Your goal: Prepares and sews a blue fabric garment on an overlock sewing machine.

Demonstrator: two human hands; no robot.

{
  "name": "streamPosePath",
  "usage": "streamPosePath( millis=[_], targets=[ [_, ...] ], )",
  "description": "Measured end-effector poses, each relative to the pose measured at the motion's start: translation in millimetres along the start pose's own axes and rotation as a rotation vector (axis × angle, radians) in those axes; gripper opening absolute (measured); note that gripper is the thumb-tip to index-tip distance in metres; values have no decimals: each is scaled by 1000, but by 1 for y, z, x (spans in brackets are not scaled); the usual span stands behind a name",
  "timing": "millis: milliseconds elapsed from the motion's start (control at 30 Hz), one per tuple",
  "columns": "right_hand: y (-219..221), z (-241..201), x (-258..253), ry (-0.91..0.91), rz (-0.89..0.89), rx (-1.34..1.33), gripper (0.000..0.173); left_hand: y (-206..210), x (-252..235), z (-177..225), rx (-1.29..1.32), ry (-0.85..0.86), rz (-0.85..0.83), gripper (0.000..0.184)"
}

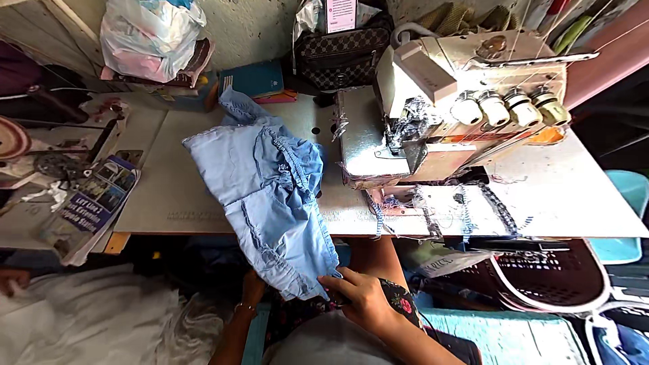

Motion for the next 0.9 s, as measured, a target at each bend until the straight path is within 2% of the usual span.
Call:
streamPosePath(
  millis=[167,367,633,700,833,900],
  targets=[
    [6,0,3,8,-26,-10,28,7,0,-10,-90,-37,-21,34],
    [9,-1,4,6,-36,-22,27,11,0,-13,-201,-49,-76,40],
    [12,-2,5,15,-45,-20,31,3,3,-6,-223,-61,-118,43],
    [13,-3,6,20,-48,-16,32,-14,3,-4,-125,-38,-30,42],
    [15,0,8,56,-63,-29,34,-73,2,-4,144,50,301,34],
    [14,2,8,84,-68,-34,35,-104,3,-9,256,72,416,35]
  ],
)
Point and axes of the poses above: each hand's wrist, its own x-axis away from the middle knuckle, its own y-axis out of the palm, z = x × y, the point moved 7 cm from there along -x, towards the middle knuckle, and after that the axes turned 13 degrees about -x, right-handed, at the moved point
